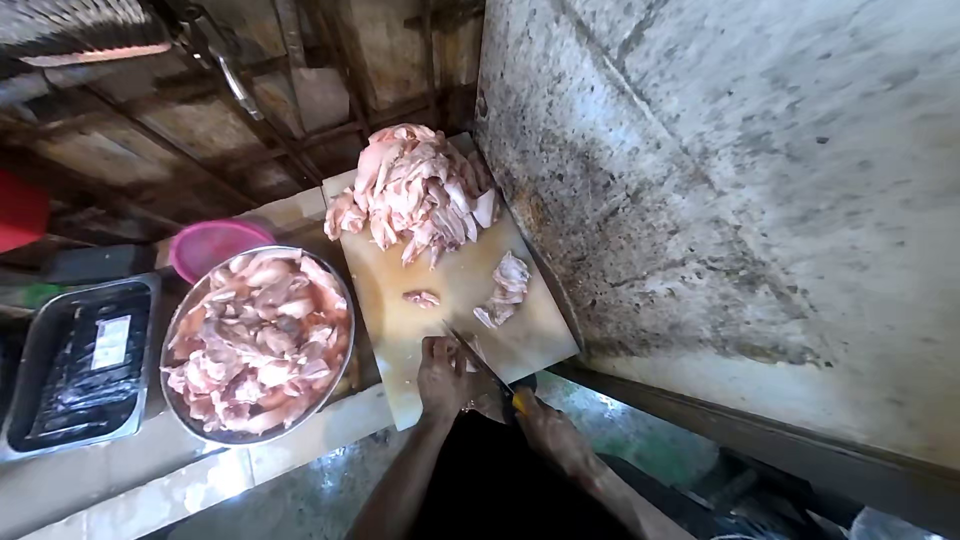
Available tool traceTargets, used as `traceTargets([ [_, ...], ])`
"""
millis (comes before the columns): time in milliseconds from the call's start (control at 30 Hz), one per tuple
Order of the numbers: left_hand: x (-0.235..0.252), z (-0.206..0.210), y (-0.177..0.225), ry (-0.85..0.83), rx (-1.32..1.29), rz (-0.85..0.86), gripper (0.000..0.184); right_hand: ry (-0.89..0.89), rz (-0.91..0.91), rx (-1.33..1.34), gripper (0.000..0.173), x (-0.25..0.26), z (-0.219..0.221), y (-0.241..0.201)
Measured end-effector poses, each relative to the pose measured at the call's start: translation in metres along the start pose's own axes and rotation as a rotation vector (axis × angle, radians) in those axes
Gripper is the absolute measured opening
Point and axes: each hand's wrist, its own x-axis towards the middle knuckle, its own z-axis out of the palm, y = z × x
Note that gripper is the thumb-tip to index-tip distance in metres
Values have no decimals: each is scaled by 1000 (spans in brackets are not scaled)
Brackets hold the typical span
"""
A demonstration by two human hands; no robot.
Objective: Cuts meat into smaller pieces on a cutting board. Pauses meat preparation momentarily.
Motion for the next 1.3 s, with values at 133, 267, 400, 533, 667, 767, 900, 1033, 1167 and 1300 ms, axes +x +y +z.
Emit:
traceTargets([
  [133, 5, 7, -2, -14, -40, 37, 19, -62, 33, -66, 44, -14, -2, 1],
  [267, 4, 14, -5, 33, -24, 98, 12, -56, 37, -119, 47, 2, -2, -35],
  [400, 12, 10, -6, 46, 4, 135, 12, -31, 63, -89, 49, 40, -5, -74],
  [533, 17, 0, -4, -44, 73, 119, 11, 16, 17, -96, 48, 25, 9, -20],
  [667, 30, -18, -15, -91, 67, 86, 15, 16, 77, -98, 45, -9, 5, 32],
  [767, 34, -37, -30, -77, 41, 60, 15, -33, 82, -45, 42, -11, -7, 40],
  [900, 42, -67, -32, 14, -5, 38, 13, -20, -15, 82, 42, -10, 3, 78],
  [1033, 58, -92, 1, 0, -113, 59, 13, 35, -140, 185, 39, -27, 30, 114],
  [1167, 77, -88, 56, -13, -413, 239, 11, 197, -135, 279, 37, -46, 46, 134],
  [1300, 92, -71, 91, -363, -404, 234, 43, 264, -58, 298, 38, -56, 45, 139],
])
